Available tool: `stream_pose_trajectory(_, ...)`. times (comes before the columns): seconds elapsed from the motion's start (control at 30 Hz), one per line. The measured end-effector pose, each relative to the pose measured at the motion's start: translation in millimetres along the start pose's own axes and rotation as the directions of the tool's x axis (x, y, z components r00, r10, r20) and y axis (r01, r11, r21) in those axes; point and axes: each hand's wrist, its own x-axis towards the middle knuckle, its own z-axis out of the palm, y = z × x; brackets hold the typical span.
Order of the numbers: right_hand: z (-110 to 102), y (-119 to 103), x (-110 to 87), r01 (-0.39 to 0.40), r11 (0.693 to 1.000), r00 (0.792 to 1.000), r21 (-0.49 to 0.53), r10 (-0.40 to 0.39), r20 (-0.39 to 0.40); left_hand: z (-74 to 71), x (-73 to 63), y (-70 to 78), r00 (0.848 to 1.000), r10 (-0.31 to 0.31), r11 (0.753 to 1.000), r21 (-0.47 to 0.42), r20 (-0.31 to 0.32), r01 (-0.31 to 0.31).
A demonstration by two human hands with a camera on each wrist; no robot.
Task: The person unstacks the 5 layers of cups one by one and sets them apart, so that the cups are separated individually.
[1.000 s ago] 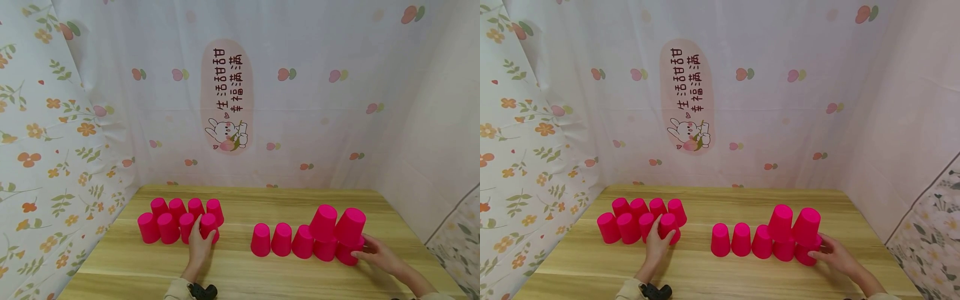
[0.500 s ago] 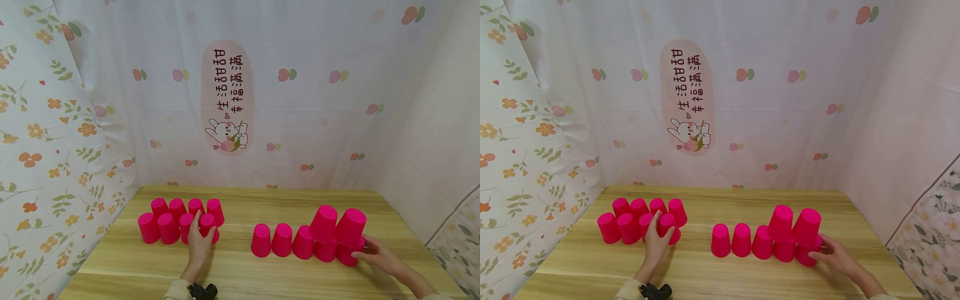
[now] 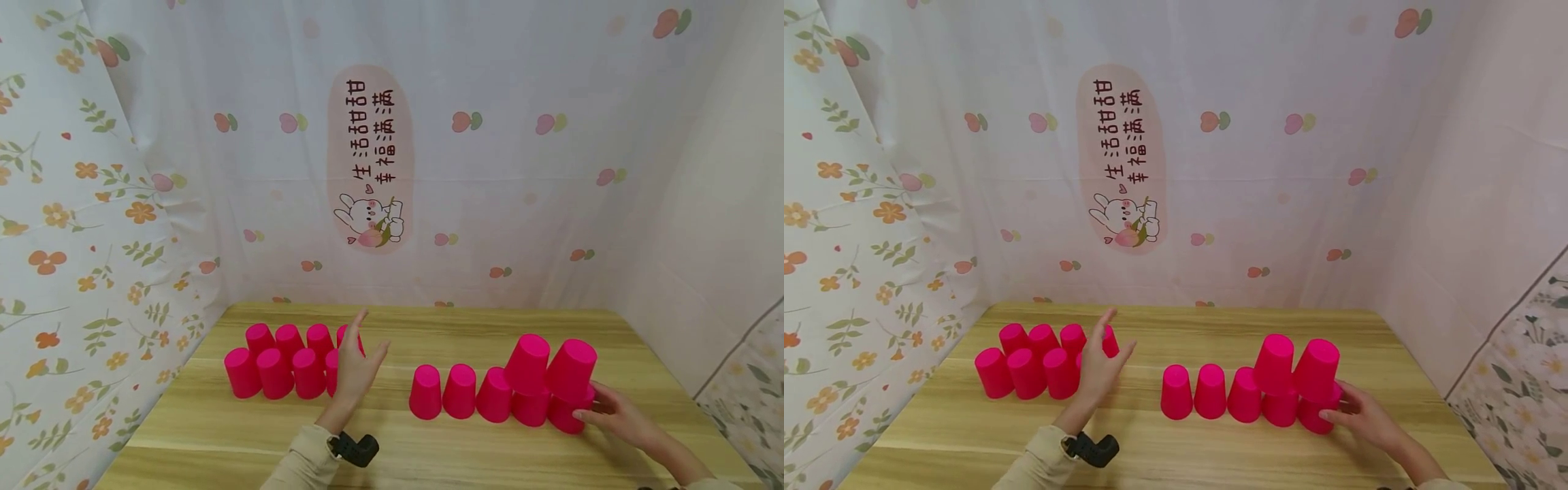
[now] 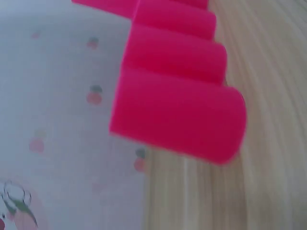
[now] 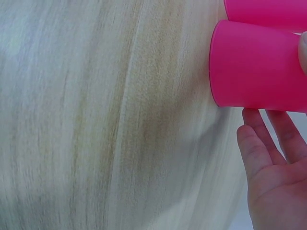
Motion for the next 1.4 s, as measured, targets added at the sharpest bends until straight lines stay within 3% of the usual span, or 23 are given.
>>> stream_pose_trajectory(0.13,-0.1,-0.1,0.8,0.018,1.000,1.000,0.017,-0.018,0.009,22.5,3.7,16.9,0.995,0.059,0.997,-0.057,0.077,-0.055)
stream_pose_trajectory(0.2,0.3,0.7,1.1,0.047,0.998,0.999,0.032,-0.047,0.012,29.2,4.5,35.8,0.990,0.074,0.994,-0.084,0.119,-0.064)
stream_pose_trajectory(0.27,0.9,2.0,2.4,0.100,0.994,0.995,0.044,-0.101,0.009,38.5,6.4,43.9,0.985,0.087,0.991,-0.111,0.146,-0.071)
stream_pose_trajectory(0.37,1.3,2.0,4.3,0.154,0.987,0.988,0.055,-0.154,0.004,50.4,9.6,54.4,0.980,0.092,0.985,-0.159,0.176,-0.064)
stream_pose_trajectory(0.4,1.1,1.7,4.8,0.167,0.984,0.986,0.060,-0.167,0.006,55.9,11.1,52.0,0.978,0.106,0.982,-0.171,0.181,-0.075)
stream_pose_trajectory(0.57,0.4,0.4,5.3,0.153,0.986,0.988,0.070,-0.154,0.012,75.7,15.5,61.1,0.960,0.118,0.975,-0.212,0.254,-0.064)
stream_pose_trajectory(0.7,0.0,1.4,5.3,0.128,0.990,0.992,0.056,-0.129,0.014,91.3,15.0,69.3,0.929,0.080,0.981,-0.194,0.361,-0.009)
stream_pose_trajectory(0.9,-0.1,2.1,4.7,0.094,0.994,0.995,0.051,-0.095,0.004,117.8,8.5,76.8,0.857,0.028,0.991,-0.124,0.514,0.042)
stream_pose_trajectory(1.17,-2.5,1.6,2.3,0.058,0.997,0.998,0.052,-0.059,0.020,147.2,-7.2,81.8,0.779,0.027,1.000,-0.027,0.626,-0.013)
stream_pose_trajectory(1.27,-3.3,1.6,1.9,0.073,0.996,0.997,0.053,-0.075,0.036,152.5,-12.9,84.3,0.771,0.024,0.999,0.006,0.636,-0.036)
stream_pose_trajectory(1.4,-3.7,0.9,1.7,0.072,0.996,0.996,0.050,-0.074,0.039,157.1,-17.8,85.3,0.786,0.012,0.997,0.053,0.618,-0.057)
